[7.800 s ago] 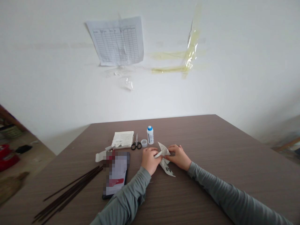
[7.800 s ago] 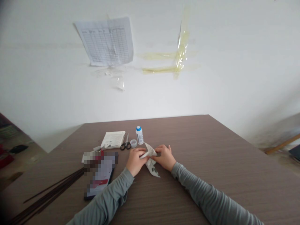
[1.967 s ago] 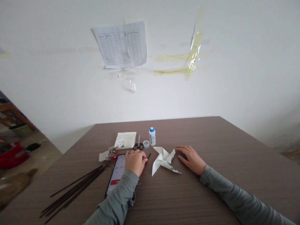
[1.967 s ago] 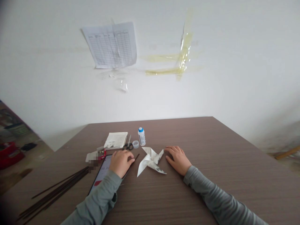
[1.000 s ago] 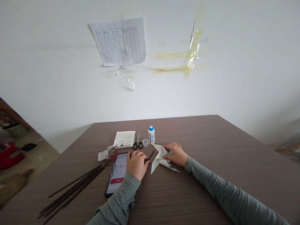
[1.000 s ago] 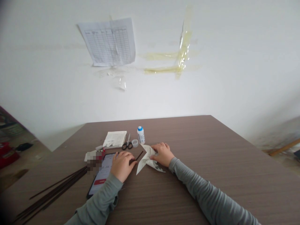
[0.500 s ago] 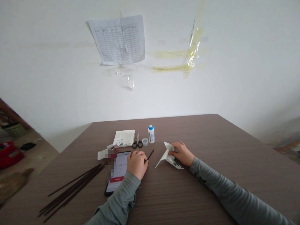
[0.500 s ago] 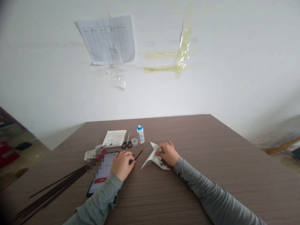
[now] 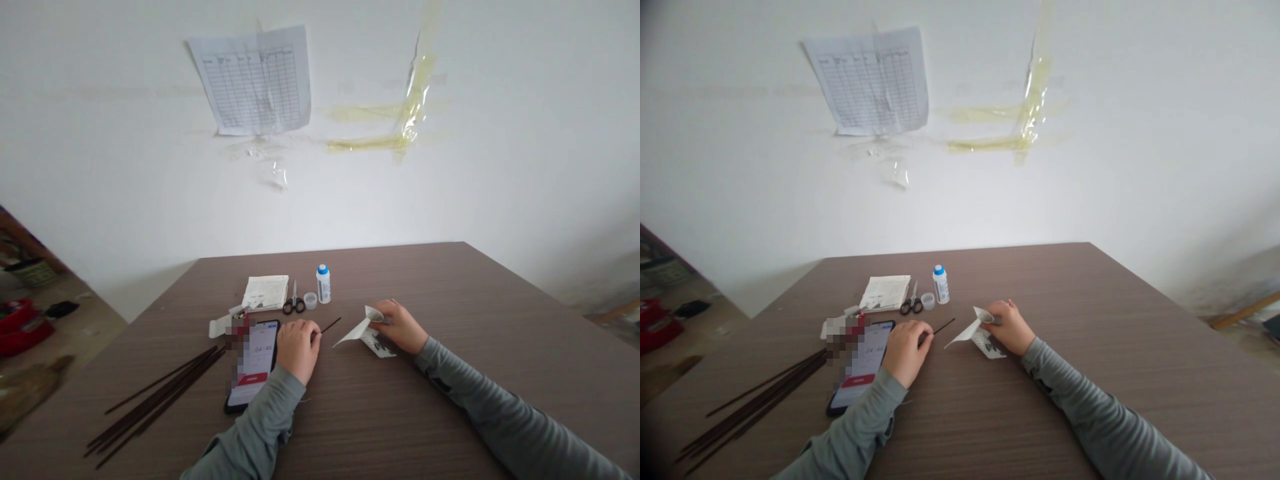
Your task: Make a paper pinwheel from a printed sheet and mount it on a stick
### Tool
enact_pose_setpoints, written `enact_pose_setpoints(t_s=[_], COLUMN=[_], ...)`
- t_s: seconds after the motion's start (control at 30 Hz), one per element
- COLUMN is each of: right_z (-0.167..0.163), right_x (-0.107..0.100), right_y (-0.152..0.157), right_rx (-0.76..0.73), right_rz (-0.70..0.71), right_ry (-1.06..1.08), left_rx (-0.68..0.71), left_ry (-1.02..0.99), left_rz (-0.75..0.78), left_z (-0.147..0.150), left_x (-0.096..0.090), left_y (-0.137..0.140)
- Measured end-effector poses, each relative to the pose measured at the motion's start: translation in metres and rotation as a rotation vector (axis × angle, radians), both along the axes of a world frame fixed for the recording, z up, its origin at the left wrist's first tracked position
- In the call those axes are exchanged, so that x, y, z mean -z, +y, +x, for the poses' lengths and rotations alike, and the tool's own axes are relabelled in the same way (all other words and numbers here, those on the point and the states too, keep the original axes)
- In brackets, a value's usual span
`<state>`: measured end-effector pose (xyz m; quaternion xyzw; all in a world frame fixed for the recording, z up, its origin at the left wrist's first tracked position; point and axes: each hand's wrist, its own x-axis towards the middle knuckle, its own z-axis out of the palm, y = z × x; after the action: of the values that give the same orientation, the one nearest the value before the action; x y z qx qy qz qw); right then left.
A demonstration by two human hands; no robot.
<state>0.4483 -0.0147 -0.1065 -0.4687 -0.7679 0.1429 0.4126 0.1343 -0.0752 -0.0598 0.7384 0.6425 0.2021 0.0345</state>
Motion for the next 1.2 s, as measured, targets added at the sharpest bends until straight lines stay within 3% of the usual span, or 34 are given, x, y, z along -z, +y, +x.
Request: enact_pose_setpoints(t_s=[0.13, 0.3, 0.53, 0.83, 1.2], right_z=[-0.001, -0.003, -0.004, -0.006, -0.005], right_x=[-0.002, 0.004, 0.01, 0.003, 0.004], right_y=[-0.006, -0.007, -0.004, -0.011, -0.009], right_rx=[-0.071, -0.174, -0.151, -0.122, -0.124], right_rz=[0.012, 0.163, 0.31, 0.124, 0.111], right_ry=[-0.02, -0.022, -0.002, 0.049, 0.099], left_rx=[0.044, 0.09, 0.129, 0.152, 0.178], left_ry=[-0.05, -0.154, -0.158, -0.164, -0.181], left_rz=[0.063, 0.143, 0.229, 0.198, 0.159], left_z=[-0.003, -0.008, -0.001, 0.006, 0.008], left_x=[0.008, 0.016, 0.014, 0.01, 0.007], left_y=[0.002, 0.006, 0.0, -0.004, -0.005])
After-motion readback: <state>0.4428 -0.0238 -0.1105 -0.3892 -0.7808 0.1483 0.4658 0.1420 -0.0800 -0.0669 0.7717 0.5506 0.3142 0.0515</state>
